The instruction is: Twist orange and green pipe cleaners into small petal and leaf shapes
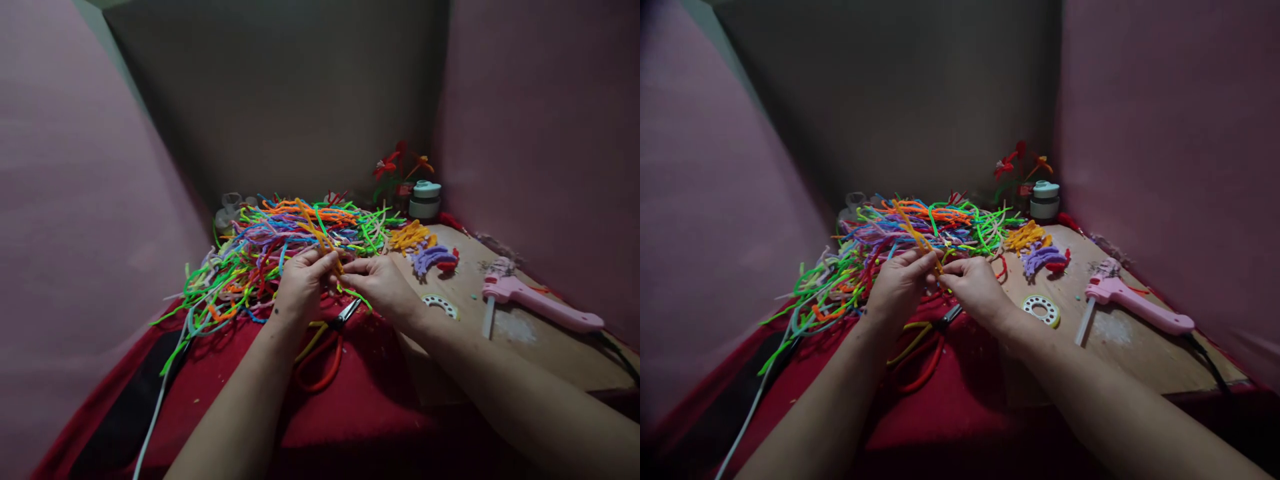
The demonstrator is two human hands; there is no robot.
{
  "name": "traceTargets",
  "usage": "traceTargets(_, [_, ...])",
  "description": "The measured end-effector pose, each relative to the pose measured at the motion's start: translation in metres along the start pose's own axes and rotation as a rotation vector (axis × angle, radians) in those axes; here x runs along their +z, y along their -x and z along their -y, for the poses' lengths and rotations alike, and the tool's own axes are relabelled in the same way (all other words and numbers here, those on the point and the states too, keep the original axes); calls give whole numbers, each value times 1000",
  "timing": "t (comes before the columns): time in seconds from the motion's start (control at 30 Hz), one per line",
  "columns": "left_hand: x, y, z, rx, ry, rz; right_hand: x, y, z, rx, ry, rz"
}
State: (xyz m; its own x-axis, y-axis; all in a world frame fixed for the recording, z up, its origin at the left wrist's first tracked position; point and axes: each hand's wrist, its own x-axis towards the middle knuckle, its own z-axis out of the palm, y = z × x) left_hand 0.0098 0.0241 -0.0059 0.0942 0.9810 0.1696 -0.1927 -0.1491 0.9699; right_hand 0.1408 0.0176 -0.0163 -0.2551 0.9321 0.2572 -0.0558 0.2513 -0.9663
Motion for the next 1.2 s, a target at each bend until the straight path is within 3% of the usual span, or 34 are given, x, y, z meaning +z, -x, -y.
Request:
traceTargets(0.07, [-1,-1,1,14,9,3,0,1,1,40,-30,27])
traceTargets(0.27, [-1,5,-5,21,69,89,-5,-3,-5,302,-454,226])
traceTargets(0.37, [-2,8,-11,4,70,126,-6,-5,-11,342,-507,235])
traceTargets(0.5, [-4,9,-15,53,25,97,-3,-3,-14,331,-424,167])
traceTargets(0.67, [-10,4,-15,152,-12,-28,2,3,-10,242,-189,100])
traceTargets(0.93, [-13,1,-13,408,-138,-294,8,7,-2,375,-193,41])
traceTargets(1.07, [-12,3,-11,556,-249,-366,9,8,1,447,-225,34])
traceTargets(1.13, [-12,4,-12,513,-208,-344,9,7,1,439,-240,15])
traceTargets(1.2, [-12,5,-14,376,-101,-243,8,6,-1,388,-256,-15])
